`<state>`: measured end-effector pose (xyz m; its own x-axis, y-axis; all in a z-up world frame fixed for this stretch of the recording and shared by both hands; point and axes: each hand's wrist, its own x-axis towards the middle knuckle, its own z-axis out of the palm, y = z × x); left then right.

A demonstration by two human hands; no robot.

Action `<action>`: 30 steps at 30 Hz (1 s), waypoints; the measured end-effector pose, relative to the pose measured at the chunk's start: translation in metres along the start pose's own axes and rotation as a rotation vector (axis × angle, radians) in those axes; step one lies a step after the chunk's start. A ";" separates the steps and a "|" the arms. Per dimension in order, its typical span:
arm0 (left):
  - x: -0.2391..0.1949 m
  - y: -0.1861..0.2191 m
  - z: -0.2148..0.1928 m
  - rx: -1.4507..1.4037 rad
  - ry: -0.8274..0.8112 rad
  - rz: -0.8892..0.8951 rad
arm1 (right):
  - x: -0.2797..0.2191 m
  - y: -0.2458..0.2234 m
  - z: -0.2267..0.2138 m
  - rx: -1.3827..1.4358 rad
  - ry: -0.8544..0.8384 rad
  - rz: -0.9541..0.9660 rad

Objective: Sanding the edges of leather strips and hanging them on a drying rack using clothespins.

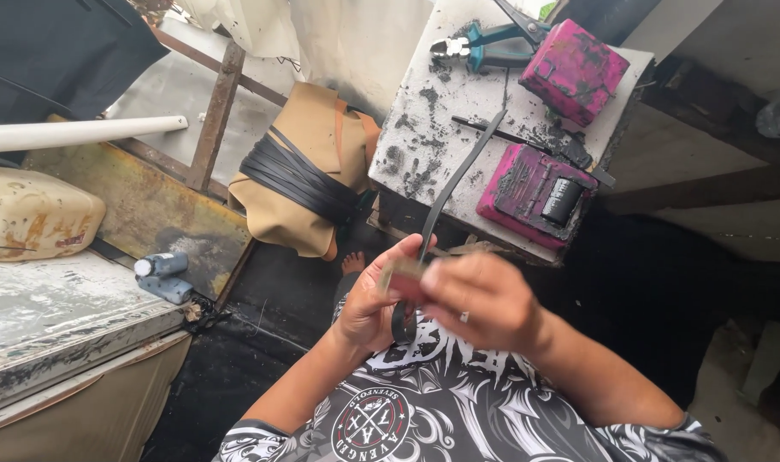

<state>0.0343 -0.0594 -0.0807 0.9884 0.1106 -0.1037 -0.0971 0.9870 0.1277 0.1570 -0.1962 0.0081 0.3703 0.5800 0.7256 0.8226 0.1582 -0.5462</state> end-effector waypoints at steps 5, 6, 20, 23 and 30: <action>0.000 0.004 0.006 0.016 -0.023 -0.032 | -0.002 0.005 -0.002 -0.058 0.054 0.020; 0.000 0.003 0.011 0.022 -0.009 0.004 | -0.006 -0.009 0.002 -0.030 0.024 0.014; 0.008 0.014 0.007 0.489 -0.053 0.161 | -0.018 0.008 -0.007 1.118 0.391 1.073; 0.009 0.013 0.005 0.578 -0.083 0.188 | -0.023 0.008 -0.004 1.133 0.393 1.074; 0.020 0.015 0.049 0.928 -0.042 0.346 | -0.028 0.003 0.012 0.730 0.354 0.784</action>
<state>0.0588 -0.0482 -0.0323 0.9277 0.3540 0.1182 -0.2695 0.4165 0.8683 0.1437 -0.2023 -0.0188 0.8706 0.4838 0.0894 -0.0966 0.3464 -0.9331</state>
